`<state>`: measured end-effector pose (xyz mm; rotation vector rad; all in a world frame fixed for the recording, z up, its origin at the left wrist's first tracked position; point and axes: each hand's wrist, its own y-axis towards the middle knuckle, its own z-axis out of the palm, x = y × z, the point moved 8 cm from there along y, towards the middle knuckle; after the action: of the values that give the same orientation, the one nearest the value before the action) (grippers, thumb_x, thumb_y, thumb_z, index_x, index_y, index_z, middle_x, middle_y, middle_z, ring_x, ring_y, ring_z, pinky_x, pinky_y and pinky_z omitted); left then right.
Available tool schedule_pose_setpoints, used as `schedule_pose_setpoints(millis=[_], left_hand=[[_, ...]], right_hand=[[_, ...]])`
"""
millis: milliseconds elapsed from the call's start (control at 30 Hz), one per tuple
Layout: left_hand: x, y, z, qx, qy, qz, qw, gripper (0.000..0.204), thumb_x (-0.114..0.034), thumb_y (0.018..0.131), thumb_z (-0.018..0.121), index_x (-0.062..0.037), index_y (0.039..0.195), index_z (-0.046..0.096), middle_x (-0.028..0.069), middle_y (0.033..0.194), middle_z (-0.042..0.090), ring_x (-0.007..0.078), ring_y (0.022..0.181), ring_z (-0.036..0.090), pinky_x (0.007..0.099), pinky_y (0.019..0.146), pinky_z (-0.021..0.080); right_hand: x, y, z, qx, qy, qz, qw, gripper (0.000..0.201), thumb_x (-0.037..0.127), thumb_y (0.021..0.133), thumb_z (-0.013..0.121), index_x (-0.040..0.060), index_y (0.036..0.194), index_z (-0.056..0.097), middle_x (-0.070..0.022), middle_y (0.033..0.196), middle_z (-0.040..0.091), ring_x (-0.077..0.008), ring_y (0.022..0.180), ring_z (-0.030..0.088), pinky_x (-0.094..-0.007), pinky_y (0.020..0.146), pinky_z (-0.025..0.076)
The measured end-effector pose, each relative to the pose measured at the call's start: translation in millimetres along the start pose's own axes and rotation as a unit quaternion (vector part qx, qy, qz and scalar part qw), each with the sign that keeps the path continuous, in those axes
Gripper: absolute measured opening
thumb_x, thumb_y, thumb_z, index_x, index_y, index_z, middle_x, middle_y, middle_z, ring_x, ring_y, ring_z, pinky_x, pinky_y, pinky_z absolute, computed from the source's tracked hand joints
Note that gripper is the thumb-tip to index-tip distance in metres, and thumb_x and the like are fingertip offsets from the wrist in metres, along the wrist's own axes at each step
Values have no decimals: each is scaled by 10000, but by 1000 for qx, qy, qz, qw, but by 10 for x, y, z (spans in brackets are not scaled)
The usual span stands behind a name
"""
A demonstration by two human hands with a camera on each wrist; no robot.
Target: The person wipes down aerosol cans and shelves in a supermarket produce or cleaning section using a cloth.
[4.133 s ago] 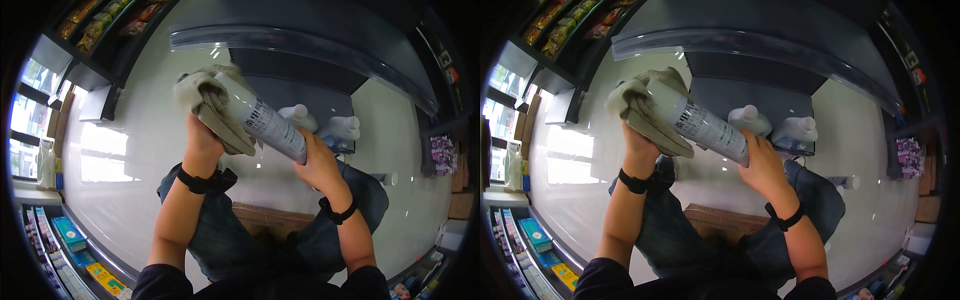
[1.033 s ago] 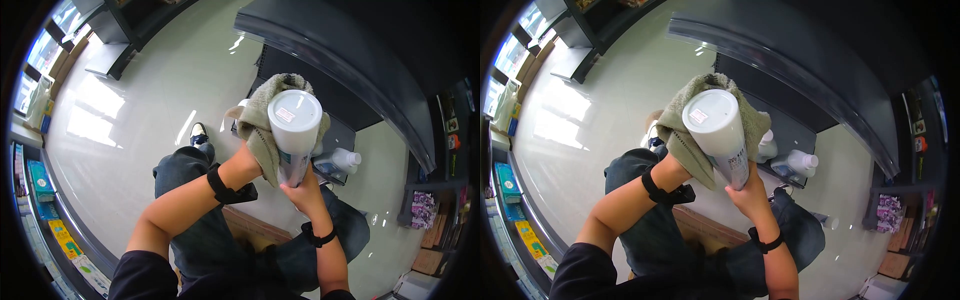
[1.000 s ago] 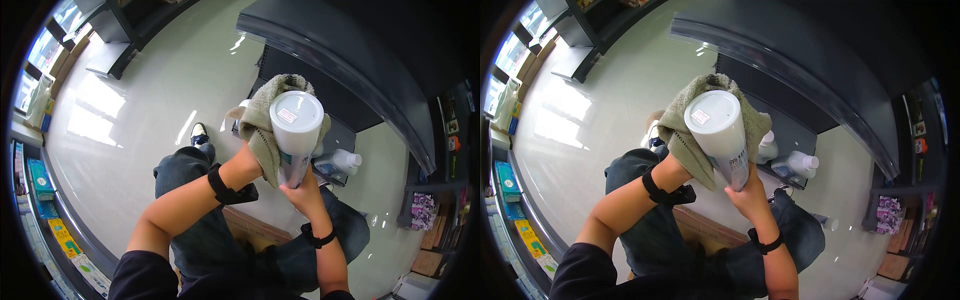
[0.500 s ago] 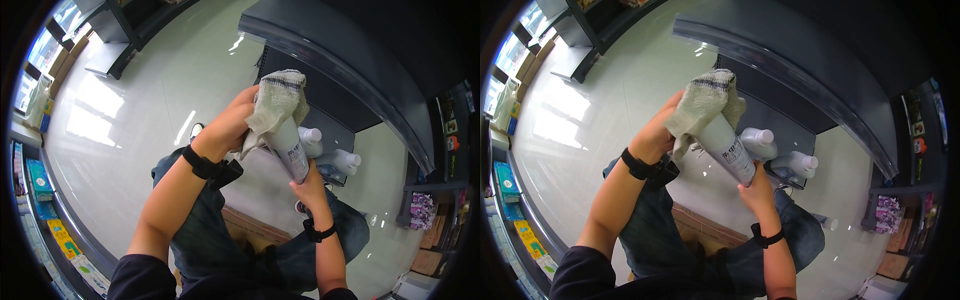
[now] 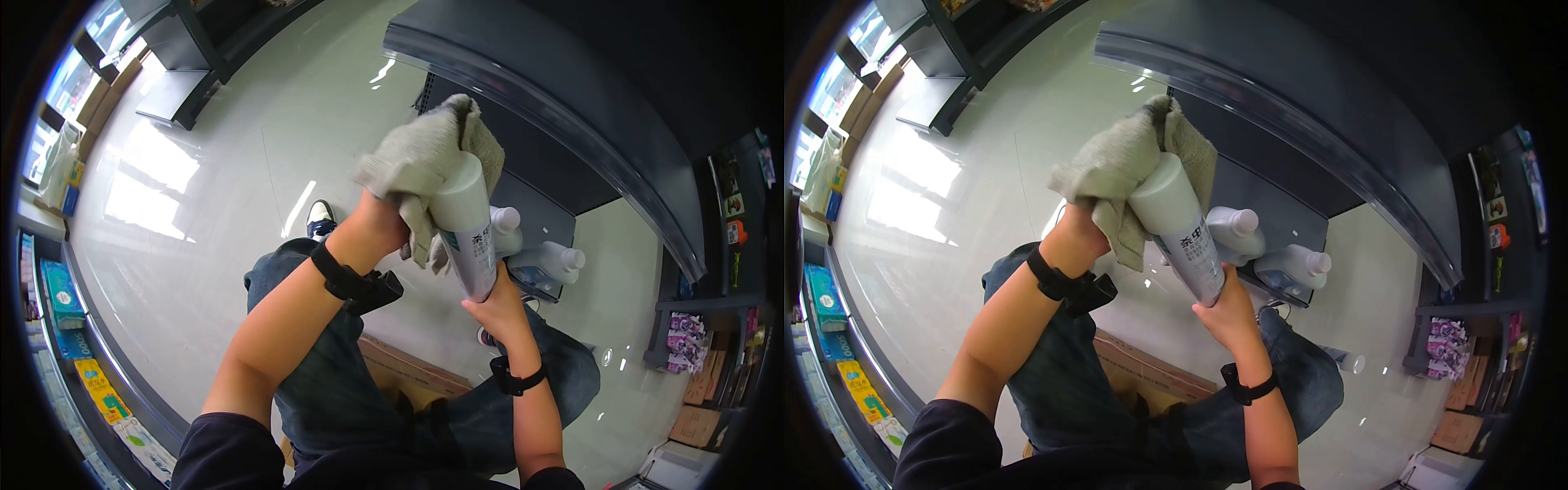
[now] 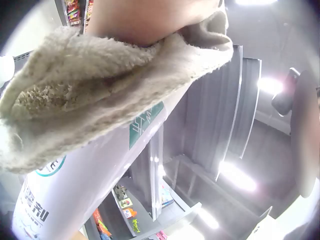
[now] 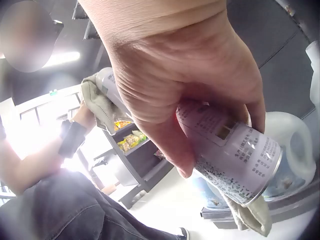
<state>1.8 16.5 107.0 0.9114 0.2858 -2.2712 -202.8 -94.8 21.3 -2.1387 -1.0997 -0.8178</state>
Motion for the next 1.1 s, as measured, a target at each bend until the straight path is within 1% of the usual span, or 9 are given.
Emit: schedule_pose_setpoints(millis=[267,467,533,567,633,700,900,967,1100], left_hand=[[11,-48,52,13,71,-47,996,493,-170,1020,596,-54,1479,458,111,1324,625,219,1194,629,397,1004,546],[-57,-68,26,-96,60,-4,994,318,-83,987,559,-9,1295,589,90,1150,689,188,1031,683,357,899,561],[-225,-42,137,-31,350,108,930,277,-96,964,557,-2,1213,635,118,1100,707,250,994,701,374,865,550],[-221,-41,154,-30,349,107,930,277,-96,964,557,-2,1213,635,118,1100,707,250,994,701,374,865,550],[-261,-103,412,38,582,205,786,281,-111,925,575,-14,1175,659,162,1095,708,326,994,695,376,863,536],[-201,-73,362,30,571,207,794,322,-108,879,603,-38,1188,662,187,1088,695,382,986,669,378,868,529],[-215,-7,24,-98,381,90,915,254,-124,936,607,2,1151,655,91,955,706,224,865,703,348,797,554],[-58,-27,-208,-186,197,-29,962,415,-106,973,570,38,1360,524,130,1183,668,218,1054,676,341,889,557],[21,-27,-212,-170,69,-3,983,315,-190,1011,554,-10,1268,580,107,1157,673,195,1011,676,357,883,569]], right_hand=[[-116,-56,-60,-42,-65,29,997,704,58,758,789,67,1371,442,-240,1263,648,-475,1140,626,-497,918,520],[-134,-56,-78,-47,-86,44,994,686,57,749,799,68,1345,459,-219,1266,643,-450,1168,620,-487,928,520],[-140,-55,-107,-73,-102,47,991,660,52,741,792,52,1323,479,-232,1224,658,-457,1150,624,-486,923,520],[-142,-58,-144,-97,-120,48,987,635,46,734,785,36,1301,500,-244,1183,672,-463,1131,628,-485,919,520],[-187,-38,-209,-116,-142,47,982,618,38,726,781,40,1284,516,-231,1175,675,-455,1122,632,-487,916,521],[-208,-43,-262,-132,-164,45,977,601,29,718,777,44,1267,533,-218,1167,678,-447,1114,636,-488,912,522],[-71,-73,-305,-153,-220,-12,963,648,-17,672,797,40,1265,541,-196,1161,645,-419,1111,617,-499,939,487],[-7,-93,-332,-171,-247,-35,953,646,-22,671,795,41,1262,543,-200,1155,642,-422,1097,618,-496,927,486],[6,-111,-355,-175,-226,-41,957,669,-16,663,812,27,1270,534,-205,1144,651,-426,1096,624,-499,920,494]])
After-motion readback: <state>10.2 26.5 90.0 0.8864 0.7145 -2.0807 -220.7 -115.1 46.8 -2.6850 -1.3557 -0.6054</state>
